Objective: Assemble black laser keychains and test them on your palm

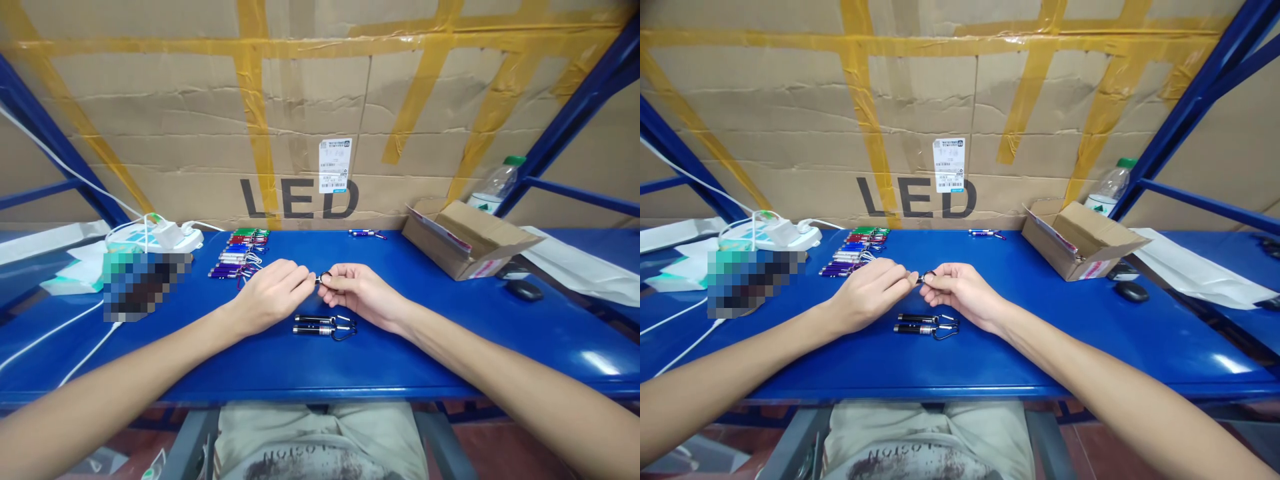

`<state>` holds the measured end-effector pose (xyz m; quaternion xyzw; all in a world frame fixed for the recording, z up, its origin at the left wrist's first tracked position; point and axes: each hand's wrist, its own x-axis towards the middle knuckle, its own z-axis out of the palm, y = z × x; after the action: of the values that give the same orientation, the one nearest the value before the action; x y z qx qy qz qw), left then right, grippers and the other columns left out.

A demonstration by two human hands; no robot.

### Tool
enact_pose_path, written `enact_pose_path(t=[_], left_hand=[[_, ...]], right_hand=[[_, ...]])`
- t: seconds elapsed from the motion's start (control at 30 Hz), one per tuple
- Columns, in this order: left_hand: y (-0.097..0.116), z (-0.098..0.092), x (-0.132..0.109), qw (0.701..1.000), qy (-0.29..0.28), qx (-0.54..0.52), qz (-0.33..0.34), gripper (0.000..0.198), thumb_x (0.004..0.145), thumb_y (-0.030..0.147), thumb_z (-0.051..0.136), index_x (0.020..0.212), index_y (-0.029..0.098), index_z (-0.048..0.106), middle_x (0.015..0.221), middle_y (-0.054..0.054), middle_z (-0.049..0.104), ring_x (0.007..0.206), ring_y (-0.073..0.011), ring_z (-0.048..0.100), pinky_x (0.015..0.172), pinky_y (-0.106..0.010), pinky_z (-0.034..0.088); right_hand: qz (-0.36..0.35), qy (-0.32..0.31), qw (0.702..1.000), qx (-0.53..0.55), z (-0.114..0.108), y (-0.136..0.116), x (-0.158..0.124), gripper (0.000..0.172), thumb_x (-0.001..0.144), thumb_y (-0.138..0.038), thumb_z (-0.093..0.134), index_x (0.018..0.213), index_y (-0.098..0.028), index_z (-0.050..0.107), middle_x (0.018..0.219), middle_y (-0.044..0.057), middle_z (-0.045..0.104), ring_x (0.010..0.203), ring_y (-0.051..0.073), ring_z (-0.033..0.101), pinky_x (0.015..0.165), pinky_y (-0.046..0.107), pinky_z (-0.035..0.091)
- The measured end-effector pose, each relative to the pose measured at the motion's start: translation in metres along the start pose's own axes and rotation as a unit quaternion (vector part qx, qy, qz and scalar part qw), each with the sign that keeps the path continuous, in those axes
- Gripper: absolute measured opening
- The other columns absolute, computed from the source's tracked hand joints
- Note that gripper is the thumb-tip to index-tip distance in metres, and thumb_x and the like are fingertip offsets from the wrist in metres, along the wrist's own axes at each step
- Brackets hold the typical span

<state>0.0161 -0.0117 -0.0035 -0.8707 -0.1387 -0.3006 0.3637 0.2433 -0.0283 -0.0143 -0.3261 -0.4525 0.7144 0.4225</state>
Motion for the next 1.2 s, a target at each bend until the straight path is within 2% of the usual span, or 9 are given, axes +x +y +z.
enact_pose_path(t=[0.13,0.23,0.33,0.53,0.67,0.87,0.97,1.1,1.2], left_hand=[[0.0,0.002,-0.001,1.0,-0.001,-0.023,-0.016,0.022,0.11,0.015,0.054,0.09,0.019,0.061,0.076,-0.002,0.06,0.07,-0.0198,0.051,0.066,-0.035,0.042],[-0.001,0.004,-0.004,0.997,-0.01,-0.065,-0.038,0.014,0.111,0.019,0.056,0.099,0.016,0.064,0.082,-0.004,0.064,0.073,-0.02,0.056,0.067,-0.034,0.044],[-0.003,0.005,-0.008,0.992,-0.029,-0.109,-0.061,0.015,0.111,0.025,0.056,0.112,0.014,0.066,0.088,-0.006,0.068,0.078,-0.0213,0.06,0.073,-0.034,0.049],[-0.003,0.008,-0.013,0.975,-0.05,-0.188,-0.11,0.021,0.113,0.029,0.053,0.113,0.016,0.069,0.091,-0.008,0.071,0.082,-0.0217,0.064,0.078,-0.035,0.052],[-0.001,0.008,-0.012,0.941,-0.058,-0.284,-0.174,0.022,0.112,0.032,0.055,0.113,0.016,0.071,0.094,-0.008,0.072,0.087,-0.0211,0.066,0.083,-0.034,0.054],[-0.001,0.007,-0.008,0.865,-0.087,-0.41,-0.276,0.018,0.107,0.034,0.066,0.105,0.018,0.076,0.092,-0.003,0.076,0.082,-0.0173,0.071,0.074,-0.027,0.053],[-0.001,0.008,-0.009,0.888,-0.062,-0.382,-0.247,0.018,0.108,0.033,0.065,0.102,0.017,0.072,0.091,-0.004,0.073,0.083,-0.0181,0.068,0.076,-0.028,0.053],[-0.002,0.007,-0.011,0.955,-0.036,-0.258,-0.142,0.018,0.112,0.028,0.056,0.1,0.017,0.065,0.088,-0.005,0.067,0.081,-0.0197,0.061,0.074,-0.032,0.049],[-0.003,0.004,-0.008,0.984,-0.024,-0.16,-0.071,0.02,0.111,0.019,0.053,0.093,0.019,0.061,0.08,-0.003,0.062,0.073,-0.0194,0.055,0.069,-0.034,0.043]], right_hand=[[0.017,-0.005,1.0,0.0,-0.003,0.0,0.002,0.038,0.072,-0.036,0.101,0.078,-0.014,0.071,0.082,0.006,0.079,0.069,0.011,0.071,0.068,0.022,0.058],[0.021,-0.003,0.999,-0.025,-0.007,0.0,0.002,0.039,0.074,-0.038,0.1,0.083,-0.014,0.071,0.085,0.006,0.08,0.073,0.012,0.073,0.07,0.022,0.059],[0.0,-0.004,0.998,-0.064,-0.01,0.001,0.003,0.039,0.078,-0.041,0.097,0.088,-0.015,0.071,0.086,0.007,0.081,0.074,0.013,0.074,0.071,0.023,0.06],[-0.067,-0.009,0.984,-0.164,-0.011,0.004,0.005,0.043,0.081,-0.052,0.092,0.089,-0.018,0.067,0.086,0.006,0.081,0.074,0.015,0.074,0.071,0.029,0.06],[-0.122,-0.014,0.965,-0.231,-0.011,0.004,0.005,0.043,0.087,-0.058,0.085,0.09,-0.019,0.067,0.082,0.004,0.078,0.073,0.017,0.071,0.07,0.032,0.058],[-0.197,0.007,0.921,-0.336,-0.013,0.006,0.001,0.025,0.099,-0.045,0.074,0.093,-0.022,0.069,0.084,0.002,0.074,0.082,0.019,0.069,0.078,0.034,0.056],[-0.174,0.004,0.939,-0.296,-0.01,0.006,0.001,0.031,0.095,-0.049,0.079,0.09,-0.021,0.068,0.083,0.003,0.076,0.078,0.019,0.07,0.075,0.034,0.057],[-0.096,-0.01,0.977,-0.19,-0.005,0.006,0.003,0.043,0.083,-0.055,0.09,0.087,-0.019,0.067,0.081,0.005,0.079,0.072,0.017,0.072,0.069,0.031,0.057],[-0.049,-0.013,0.991,-0.125,-0.004,0.005,0.003,0.041,0.079,-0.048,0.095,0.084,-0.017,0.068,0.081,0.005,0.08,0.07,0.015,0.072,0.068,0.028,0.057]])
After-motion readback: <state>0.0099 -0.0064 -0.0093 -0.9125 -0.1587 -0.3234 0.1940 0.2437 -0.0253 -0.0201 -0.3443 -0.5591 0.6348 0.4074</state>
